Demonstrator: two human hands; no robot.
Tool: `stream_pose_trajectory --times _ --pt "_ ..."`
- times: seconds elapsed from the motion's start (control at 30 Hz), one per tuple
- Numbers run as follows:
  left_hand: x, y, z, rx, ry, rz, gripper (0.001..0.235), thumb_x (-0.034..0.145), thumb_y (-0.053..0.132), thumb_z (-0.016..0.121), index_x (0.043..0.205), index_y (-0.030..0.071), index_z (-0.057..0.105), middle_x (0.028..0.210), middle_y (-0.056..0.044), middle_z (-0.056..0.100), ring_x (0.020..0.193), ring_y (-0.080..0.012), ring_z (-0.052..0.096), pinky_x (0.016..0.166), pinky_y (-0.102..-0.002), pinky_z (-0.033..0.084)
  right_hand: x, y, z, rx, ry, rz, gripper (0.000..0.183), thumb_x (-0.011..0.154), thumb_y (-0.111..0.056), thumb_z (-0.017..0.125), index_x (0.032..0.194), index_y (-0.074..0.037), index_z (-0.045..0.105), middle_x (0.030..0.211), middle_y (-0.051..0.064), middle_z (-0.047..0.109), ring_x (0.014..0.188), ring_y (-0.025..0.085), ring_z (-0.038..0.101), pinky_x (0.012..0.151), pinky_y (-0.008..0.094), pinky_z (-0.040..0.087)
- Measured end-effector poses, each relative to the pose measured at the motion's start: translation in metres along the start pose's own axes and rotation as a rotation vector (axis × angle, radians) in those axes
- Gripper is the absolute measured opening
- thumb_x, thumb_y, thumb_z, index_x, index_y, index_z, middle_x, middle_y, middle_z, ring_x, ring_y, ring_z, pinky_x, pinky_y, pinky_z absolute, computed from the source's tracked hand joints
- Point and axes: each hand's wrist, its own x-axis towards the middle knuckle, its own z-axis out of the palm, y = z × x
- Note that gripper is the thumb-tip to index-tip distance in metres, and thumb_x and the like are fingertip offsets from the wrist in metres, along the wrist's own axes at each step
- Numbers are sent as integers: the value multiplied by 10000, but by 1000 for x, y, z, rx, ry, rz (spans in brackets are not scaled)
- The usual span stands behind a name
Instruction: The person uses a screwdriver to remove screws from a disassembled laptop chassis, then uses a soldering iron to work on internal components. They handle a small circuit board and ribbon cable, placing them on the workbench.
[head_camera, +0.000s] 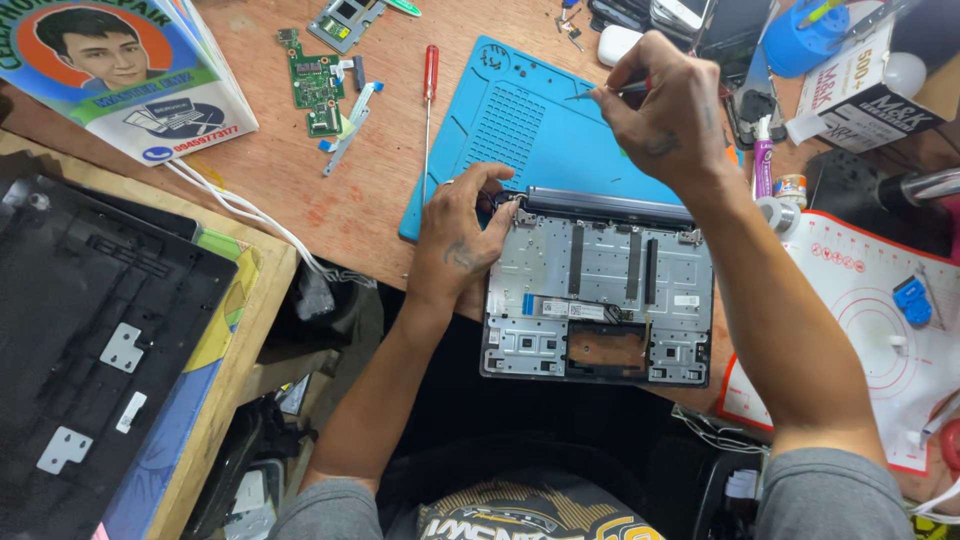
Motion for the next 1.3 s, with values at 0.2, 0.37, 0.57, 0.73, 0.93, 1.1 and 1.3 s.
stream_pose_trajectory --times 0.2,0.37,0.57,0.73,0.93,1.1,1.3 --pt "1 2 -1 -36 1 -16 322 859 129 759 1161 65 668 1008 -88 741 841 -242 708 840 -377 553 -4 27 27 16 33 90 235 959 -128 855 948 -6 654 833 149 713 688 223 708 629 344 547" --pt "2 5 -2 -54 -6 -34 286 871 119 745 1145 63 681 1006 -88 748 845 -224 715 827 -360 569 -1 33 37 31 72 27 241 957 -117 859 933 -9 644 879 153 727 787 237 744 700 341 585" --pt "2 4 -1 -25 -8 -25 247 886 128 729 1123 70 699 997 -86 755 898 -224 716 867 -360 559 -3 33 42 11 96 27 229 953 -101 855 921 -8 649 877 158 735 801 241 756 698 338 598" --pt "1 3 -1 21 11 0 238 879 128 727 1109 69 707 991 -86 759 946 -246 698 914 -379 529 -4 32 46 65 118 34 202 954 -86 832 935 -8 647 882 143 741 816 232 763 730 331 610" --pt "1 2 1 20 25 7 240 883 131 719 1111 61 701 1004 -86 751 960 -247 697 915 -379 528 -9 24 34 80 154 13 215 962 -86 841 951 -4 643 897 148 738 817 234 752 726 341 590" --pt "0 10 2 74 44 29 226 903 160 733 1097 50 694 1069 -105 729 1017 -270 665 940 -385 509 -24 10 4 81 164 31 224 965 -93 839 944 -12 631 928 134 750 847 216 760 753 331 590" --pt "3 31 -1 243 187 246 214 933 185 739 1084 41 689 1129 -124 711 1119 -279 645 1026 -437 386 -62 -15 -39 104 137 118 215 982 -122 831 966 -29 638 953 118 763 911 181 775 818 309 613"
